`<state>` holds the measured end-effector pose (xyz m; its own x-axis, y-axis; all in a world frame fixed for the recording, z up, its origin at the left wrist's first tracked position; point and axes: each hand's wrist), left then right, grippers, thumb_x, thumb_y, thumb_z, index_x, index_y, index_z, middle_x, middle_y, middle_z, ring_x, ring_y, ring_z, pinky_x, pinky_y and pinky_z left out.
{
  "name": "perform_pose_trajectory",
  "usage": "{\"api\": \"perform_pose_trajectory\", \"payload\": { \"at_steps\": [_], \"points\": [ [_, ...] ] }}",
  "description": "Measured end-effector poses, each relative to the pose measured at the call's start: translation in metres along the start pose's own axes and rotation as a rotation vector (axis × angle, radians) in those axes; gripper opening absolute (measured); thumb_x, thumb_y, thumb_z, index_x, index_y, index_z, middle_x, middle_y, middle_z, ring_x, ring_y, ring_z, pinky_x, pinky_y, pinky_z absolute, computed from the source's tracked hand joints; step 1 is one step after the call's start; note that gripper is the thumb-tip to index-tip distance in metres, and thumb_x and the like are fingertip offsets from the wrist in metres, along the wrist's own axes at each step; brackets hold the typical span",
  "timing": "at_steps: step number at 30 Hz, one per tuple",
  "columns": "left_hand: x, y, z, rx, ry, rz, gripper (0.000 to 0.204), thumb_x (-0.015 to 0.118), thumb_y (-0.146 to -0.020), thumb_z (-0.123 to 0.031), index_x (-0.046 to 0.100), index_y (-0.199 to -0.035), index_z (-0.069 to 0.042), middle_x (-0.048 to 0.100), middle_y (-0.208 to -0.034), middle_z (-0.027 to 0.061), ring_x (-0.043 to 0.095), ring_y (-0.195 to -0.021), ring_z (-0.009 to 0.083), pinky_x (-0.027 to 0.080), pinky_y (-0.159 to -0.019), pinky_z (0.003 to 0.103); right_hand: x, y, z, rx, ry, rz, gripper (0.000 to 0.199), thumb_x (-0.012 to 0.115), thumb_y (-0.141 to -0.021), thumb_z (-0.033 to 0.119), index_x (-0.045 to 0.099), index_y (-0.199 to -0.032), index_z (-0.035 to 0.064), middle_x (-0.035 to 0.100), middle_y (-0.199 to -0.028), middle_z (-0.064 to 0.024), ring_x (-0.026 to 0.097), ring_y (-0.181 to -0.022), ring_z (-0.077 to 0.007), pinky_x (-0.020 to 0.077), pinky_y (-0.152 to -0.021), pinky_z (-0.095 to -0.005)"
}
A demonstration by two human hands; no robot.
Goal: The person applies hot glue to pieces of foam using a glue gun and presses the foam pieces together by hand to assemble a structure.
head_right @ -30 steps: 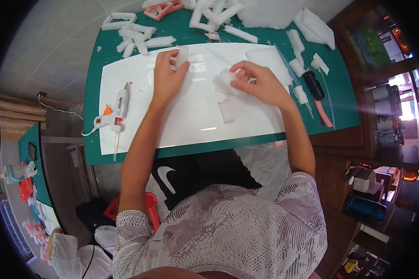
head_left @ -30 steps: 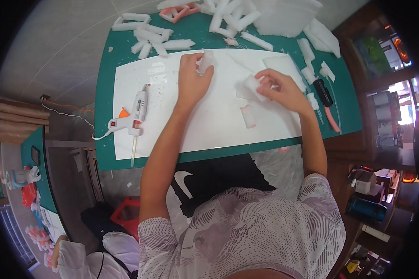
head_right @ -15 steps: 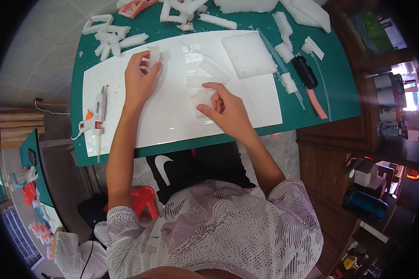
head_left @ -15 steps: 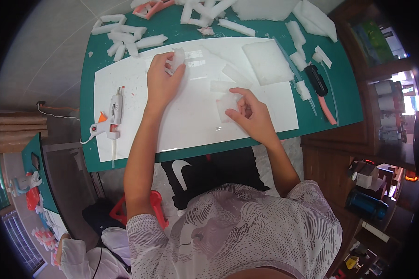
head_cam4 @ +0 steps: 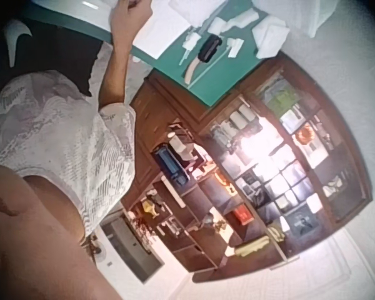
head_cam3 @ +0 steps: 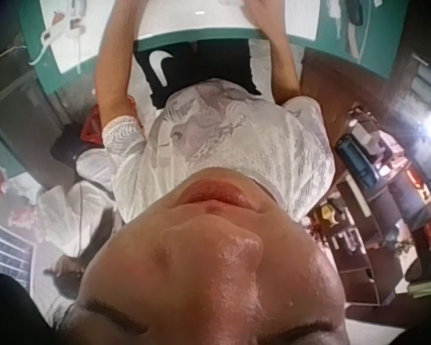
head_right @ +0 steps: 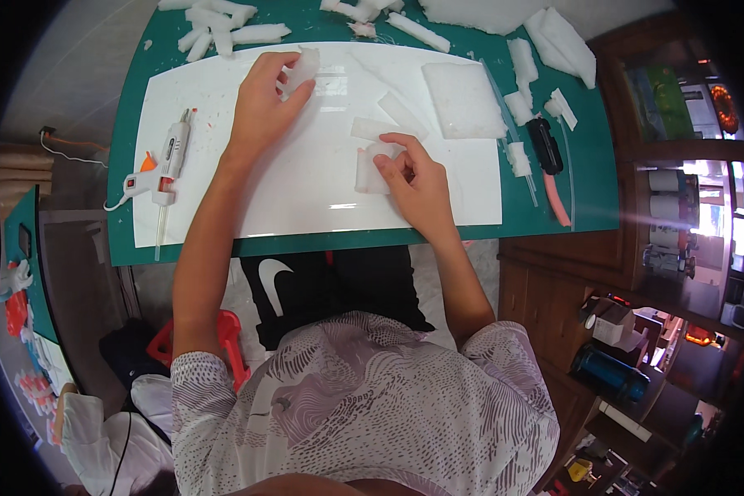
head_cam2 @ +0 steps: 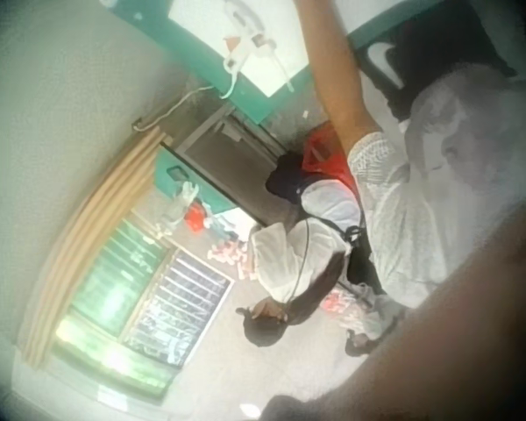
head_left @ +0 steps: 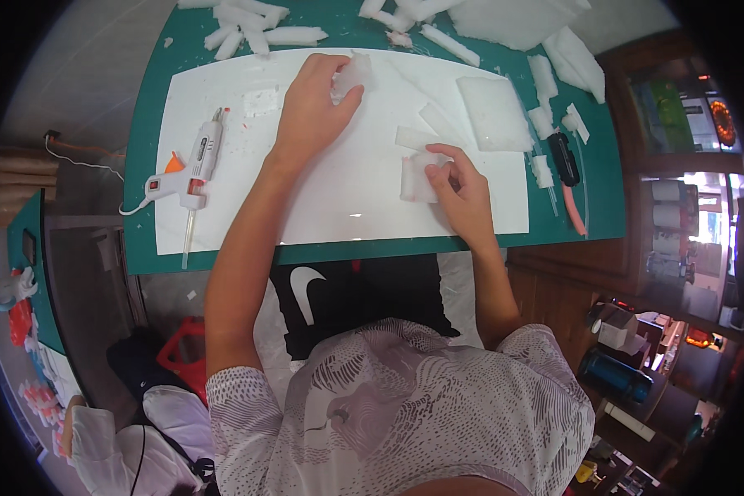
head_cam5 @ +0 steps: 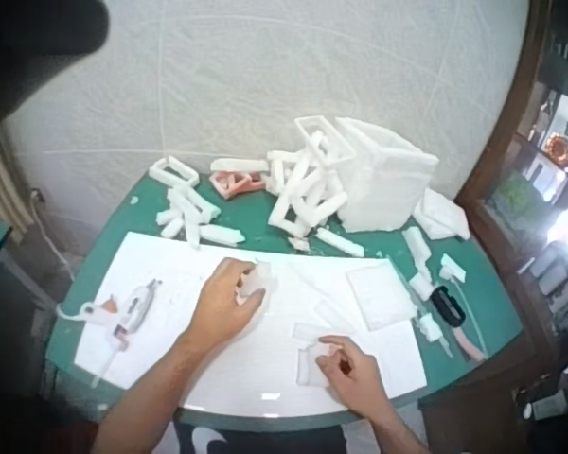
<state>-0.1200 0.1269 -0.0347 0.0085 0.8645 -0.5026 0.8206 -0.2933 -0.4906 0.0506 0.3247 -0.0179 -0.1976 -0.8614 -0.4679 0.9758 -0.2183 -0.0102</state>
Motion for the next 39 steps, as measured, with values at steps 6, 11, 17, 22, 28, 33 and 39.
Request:
{"api": "perform_pose_trajectory", "payload": {
  "at_steps": [6,11,17,22,28,33,39],
  "points": [
    [-0.001,-0.002,0.010,0.046,-0.020,-0.012,0.038,0.073,-0.084,-0.014,0.064,-0.118,0.001,0.064,-0.112,0.0172,0.063,-0.095,0.0328,0.053,-0.083,0.038,0.009,-0.004,0.000,-0.119,0.175,-0.024,0.032,0.074,-0.090,0.022,0.067,-0.116,0.0039,0.058,-0.079,-0.0062,0.054,-0.066,-0.0162,0.0447,-0.063,-0.0292],
    [0.005,-0.008,0.012,0.043,-0.089,-0.004,0.034,0.070,-0.085,-0.008,0.065,-0.116,0.003,0.065,-0.108,0.0219,0.065,-0.095,0.0393,0.053,-0.082,0.042,0.016,0.012,-0.008,-0.420,0.265,-0.205,0.029,0.075,-0.086,0.021,0.066,-0.109,0.0067,0.062,-0.102,-0.0105,0.063,-0.093,-0.0303,0.0517,-0.077,-0.0383],
    [0.001,-0.004,0.011,0.039,-0.095,0.068,0.029,0.061,-0.091,-0.005,0.065,-0.118,0.005,0.067,-0.100,0.0232,0.065,-0.085,0.0356,0.051,-0.076,0.039,0.019,0.016,-0.014,-0.469,0.171,-0.195,0.033,0.076,-0.087,0.024,0.063,-0.112,0.0057,0.063,-0.111,-0.0114,0.063,-0.100,-0.0333,0.0539,-0.083,-0.0423],
    [0.003,-0.003,0.019,-0.035,-0.174,0.096,0.035,0.061,-0.095,-0.009,0.062,-0.127,0.006,0.068,-0.114,0.0207,0.065,-0.103,0.0308,0.048,-0.094,0.036,0.008,0.027,-0.012,-0.465,0.009,-0.113,0.037,0.077,-0.087,0.021,0.061,-0.117,0.0059,0.064,-0.114,-0.0128,0.064,-0.104,-0.0331,0.0543,-0.086,-0.0412],
    [0.000,-0.037,0.040,-0.084,-0.162,0.071,0.037,0.059,-0.100,-0.015,0.059,-0.131,0.007,0.067,-0.121,0.0178,0.062,-0.114,0.0254,0.046,-0.100,0.037,0.004,0.025,-0.016,-0.522,-0.058,-0.135,0.040,0.072,-0.091,0.022,0.056,-0.123,0.0050,0.062,-0.117,-0.0115,0.062,-0.109,-0.0312,0.0547,-0.087,-0.0403],
    [0.002,-0.100,0.048,-0.083,-0.070,0.027,0.038,0.056,-0.103,-0.016,0.056,-0.135,0.004,0.067,-0.121,0.0132,0.063,-0.111,0.0217,0.049,-0.095,0.033,0.003,0.025,-0.016,-0.514,-0.083,-0.095,0.041,0.070,-0.092,0.022,0.056,-0.126,0.0045,0.061,-0.119,-0.0118,0.061,-0.111,-0.0315,0.0541,-0.089,-0.0406],
    [-0.003,-0.116,0.055,-0.412,0.745,0.172,0.031,0.060,-0.103,-0.014,0.058,-0.130,-0.001,0.068,-0.115,0.0074,0.067,-0.093,0.0154,0.052,-0.080,0.026,0.004,0.023,-0.019,-0.524,-0.086,-0.091,0.041,0.070,-0.092,0.022,0.056,-0.127,0.0037,0.061,-0.120,-0.0130,0.062,-0.108,-0.0327,0.0537,-0.088,-0.0415]
  ]
}}
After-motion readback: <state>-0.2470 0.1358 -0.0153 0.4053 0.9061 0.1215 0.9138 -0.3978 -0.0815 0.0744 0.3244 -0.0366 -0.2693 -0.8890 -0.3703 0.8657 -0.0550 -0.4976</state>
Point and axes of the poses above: each hand's wrist, its own y-axis away from the middle knuckle, its own x-axis out of the palm, z = x × y
